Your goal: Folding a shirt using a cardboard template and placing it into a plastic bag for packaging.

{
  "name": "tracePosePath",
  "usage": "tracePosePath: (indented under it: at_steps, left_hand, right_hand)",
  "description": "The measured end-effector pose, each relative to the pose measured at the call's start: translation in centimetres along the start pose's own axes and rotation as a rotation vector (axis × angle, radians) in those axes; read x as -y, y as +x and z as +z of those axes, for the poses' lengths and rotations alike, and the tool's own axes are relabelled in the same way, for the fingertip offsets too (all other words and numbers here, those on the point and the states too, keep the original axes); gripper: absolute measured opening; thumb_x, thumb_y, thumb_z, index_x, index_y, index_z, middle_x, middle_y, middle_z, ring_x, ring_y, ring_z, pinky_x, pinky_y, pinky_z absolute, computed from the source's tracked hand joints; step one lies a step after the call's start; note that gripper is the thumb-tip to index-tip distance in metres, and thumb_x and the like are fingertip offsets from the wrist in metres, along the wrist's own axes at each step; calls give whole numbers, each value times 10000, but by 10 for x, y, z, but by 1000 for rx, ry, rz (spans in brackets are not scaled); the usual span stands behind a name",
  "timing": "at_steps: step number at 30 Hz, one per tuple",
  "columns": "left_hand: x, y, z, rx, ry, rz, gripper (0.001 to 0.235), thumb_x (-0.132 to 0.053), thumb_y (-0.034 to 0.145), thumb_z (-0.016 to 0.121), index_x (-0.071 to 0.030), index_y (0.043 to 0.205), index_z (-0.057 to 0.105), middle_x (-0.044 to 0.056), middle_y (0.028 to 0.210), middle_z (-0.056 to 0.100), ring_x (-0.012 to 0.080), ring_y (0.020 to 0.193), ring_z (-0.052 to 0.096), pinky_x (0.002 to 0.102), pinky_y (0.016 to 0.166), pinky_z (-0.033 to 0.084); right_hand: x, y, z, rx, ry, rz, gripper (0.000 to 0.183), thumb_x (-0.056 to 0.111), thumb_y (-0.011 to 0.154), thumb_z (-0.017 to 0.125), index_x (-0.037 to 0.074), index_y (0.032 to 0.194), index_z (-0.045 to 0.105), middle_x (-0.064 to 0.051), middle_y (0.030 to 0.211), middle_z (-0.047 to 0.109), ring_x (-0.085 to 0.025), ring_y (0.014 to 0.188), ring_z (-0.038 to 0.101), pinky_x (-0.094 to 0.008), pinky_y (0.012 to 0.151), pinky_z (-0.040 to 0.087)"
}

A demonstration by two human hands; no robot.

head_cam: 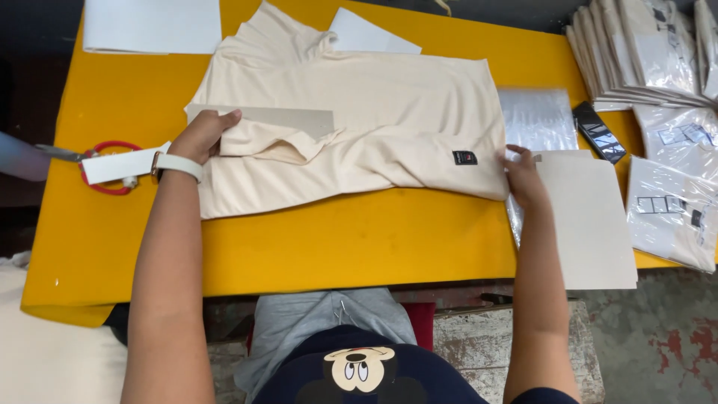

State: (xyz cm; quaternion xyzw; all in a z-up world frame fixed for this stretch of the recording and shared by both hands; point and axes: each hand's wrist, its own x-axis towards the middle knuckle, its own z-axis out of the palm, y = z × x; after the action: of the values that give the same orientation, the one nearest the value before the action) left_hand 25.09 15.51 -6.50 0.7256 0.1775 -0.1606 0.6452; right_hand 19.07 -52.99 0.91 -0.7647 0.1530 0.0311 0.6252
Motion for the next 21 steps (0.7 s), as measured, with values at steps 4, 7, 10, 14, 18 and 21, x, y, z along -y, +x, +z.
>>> tracePosePath:
  at_steps: [4, 7, 10, 14, 18, 21]
  left_hand:
    - [6, -4, 1, -13, -3, 13, 729, -387, 1064, 684, 135, 1460, 364, 209, 1068, 638, 336, 884, 725, 506, 667, 619]
    - [17, 13, -7, 1, 18, 15, 692, -386, 1076, 683, 142, 1416, 393, 184, 987, 642, 326, 789, 733, 493, 600, 632]
    - [20, 14, -8, -2, 11, 19, 658, -375, 1074, 676, 142, 1388, 417, 181, 951, 637, 326, 754, 732, 467, 578, 632]
    - [14, 10, -3, -21, 5, 22, 666, -354, 1071, 675, 140, 1420, 396, 213, 1020, 646, 358, 830, 736, 500, 625, 630]
    - [13, 6, 0, -34, -33, 38, 733, -370, 1048, 711, 130, 1455, 363, 222, 1081, 645, 361, 909, 731, 522, 673, 618]
    - [4, -5, 7, -35, -52, 40, 750, -367, 1035, 710, 119, 1475, 345, 227, 1125, 642, 370, 960, 726, 523, 700, 617]
  right_hand:
    - [11, -48, 44, -148, -470, -160, 548, 148, 1016, 699, 208, 1461, 385, -210, 1177, 672, -391, 1009, 701, -480, 788, 584]
    - [16, -44, 38, -330, -762, -418, 400, 30, 1055, 633, 116, 1423, 502, -238, 1091, 678, -437, 1033, 685, -541, 856, 563]
    - [1, -32, 15, -269, -1091, -563, 292, 162, 1129, 553, 114, 1410, 489, -207, 1132, 688, -410, 979, 706, -519, 845, 576]
    - [7, -37, 26, -292, -1266, -574, 299, 275, 1149, 516, 134, 1410, 473, -152, 1164, 664, -375, 944, 717, -491, 820, 588]
    - [38, -60, 123, -261, -980, -779, 478, 147, 950, 765, 61, 1358, 531, -154, 1196, 526, -382, 1077, 566, -483, 899, 493]
    - [65, -101, 206, 343, -591, -944, 418, 109, 857, 788, 55, 1215, 577, -155, 1132, 581, -419, 1108, 589, -513, 965, 469]
